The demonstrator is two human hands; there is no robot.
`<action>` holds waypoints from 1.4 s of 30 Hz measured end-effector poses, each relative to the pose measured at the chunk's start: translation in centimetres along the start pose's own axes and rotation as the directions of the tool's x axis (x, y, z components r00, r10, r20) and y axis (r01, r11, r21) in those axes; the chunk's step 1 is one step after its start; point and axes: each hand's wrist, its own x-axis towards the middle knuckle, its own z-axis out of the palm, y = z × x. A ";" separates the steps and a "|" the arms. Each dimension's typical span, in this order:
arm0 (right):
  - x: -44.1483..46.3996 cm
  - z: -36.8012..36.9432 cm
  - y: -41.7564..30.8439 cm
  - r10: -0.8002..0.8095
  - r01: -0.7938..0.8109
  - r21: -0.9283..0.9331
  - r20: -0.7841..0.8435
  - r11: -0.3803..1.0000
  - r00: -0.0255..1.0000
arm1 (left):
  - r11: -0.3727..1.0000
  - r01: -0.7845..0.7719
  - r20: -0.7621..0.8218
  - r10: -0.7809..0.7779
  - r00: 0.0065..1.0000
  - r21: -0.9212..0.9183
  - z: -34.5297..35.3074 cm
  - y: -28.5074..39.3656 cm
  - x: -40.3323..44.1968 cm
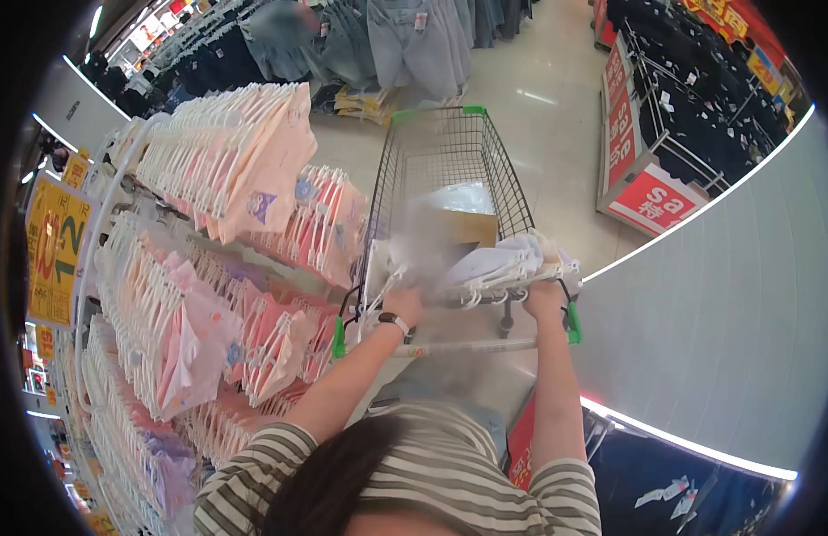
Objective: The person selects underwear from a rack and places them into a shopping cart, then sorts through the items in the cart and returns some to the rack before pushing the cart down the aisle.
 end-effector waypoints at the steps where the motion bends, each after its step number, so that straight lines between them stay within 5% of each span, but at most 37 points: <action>1: 1.2 -0.2 0.2 -0.002 0.002 0.000 -0.006 1.000 1.000 | 1.000 0.012 0.020 -0.012 1.000 -0.005 -0.7 0.2 0.8; 7: 8.5 -1.6 0.0 -0.044 0.043 0.003 0.066 0.999 0.997 | 0.998 0.049 -0.013 -0.050 0.999 -0.030 -1.7 -0.8 6.9; 15: 16.0 -2.7 -1.2 -0.114 0.118 0.038 -0.101 0.992 0.988 | 0.997 0.055 0.036 -0.053 0.998 -0.059 -3.9 -3.0 14.2; 24: 24.0 -4.5 -3.1 -0.124 0.124 0.001 0.017 0.992 0.992 | 0.996 0.057 -0.005 -0.057 0.998 -0.073 -5.6 -5.7 21.1; 42: 44.5 -6.3 -3.4 -0.390 0.391 0.001 0.062 0.921 0.919 | 0.920 0.368 -0.008 -0.372 0.928 -0.136 -8.6 -4.6 32.7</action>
